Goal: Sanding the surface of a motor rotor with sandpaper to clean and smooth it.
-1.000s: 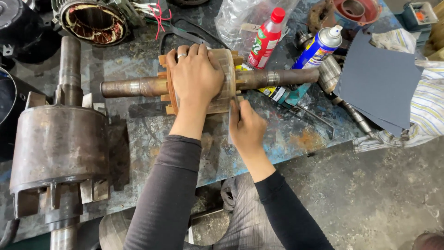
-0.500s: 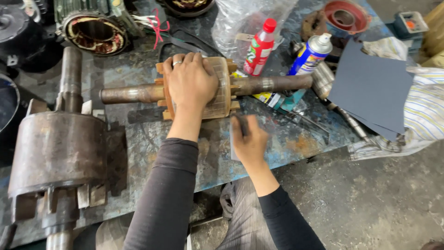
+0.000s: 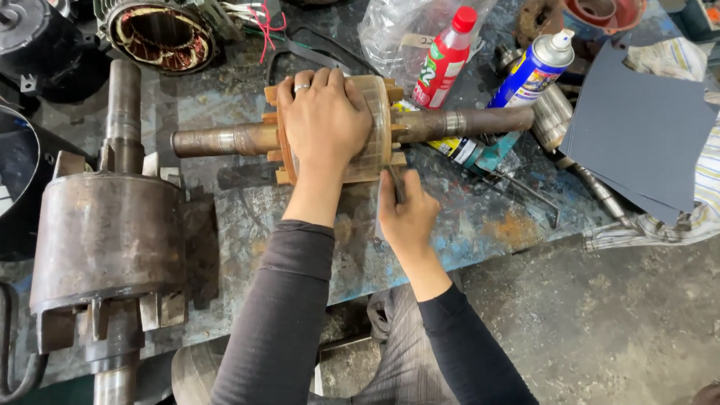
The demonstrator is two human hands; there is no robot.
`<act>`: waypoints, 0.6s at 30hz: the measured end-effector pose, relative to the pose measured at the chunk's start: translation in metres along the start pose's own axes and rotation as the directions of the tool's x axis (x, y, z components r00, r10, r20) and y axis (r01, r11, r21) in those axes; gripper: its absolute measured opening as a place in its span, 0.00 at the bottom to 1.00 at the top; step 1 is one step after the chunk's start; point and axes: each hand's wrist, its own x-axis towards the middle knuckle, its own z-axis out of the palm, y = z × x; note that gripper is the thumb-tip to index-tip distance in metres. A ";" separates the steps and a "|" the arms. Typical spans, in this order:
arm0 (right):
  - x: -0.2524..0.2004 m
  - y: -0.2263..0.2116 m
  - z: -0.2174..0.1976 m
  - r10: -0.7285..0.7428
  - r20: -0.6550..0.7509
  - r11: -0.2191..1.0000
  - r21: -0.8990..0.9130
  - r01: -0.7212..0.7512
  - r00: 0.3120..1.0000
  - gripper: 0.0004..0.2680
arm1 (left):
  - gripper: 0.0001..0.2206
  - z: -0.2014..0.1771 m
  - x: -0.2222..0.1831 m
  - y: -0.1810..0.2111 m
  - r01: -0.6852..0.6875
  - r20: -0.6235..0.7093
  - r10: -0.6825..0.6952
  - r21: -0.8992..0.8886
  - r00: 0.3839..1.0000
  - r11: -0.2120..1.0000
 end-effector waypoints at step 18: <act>0.051 -0.027 -0.011 0.176 -0.002 0.980 0.092 -0.175 0.984 0.15 | 0.16 0.000 0.011 0.005 0.083 0.059 -0.082 -0.011 0.995 0.997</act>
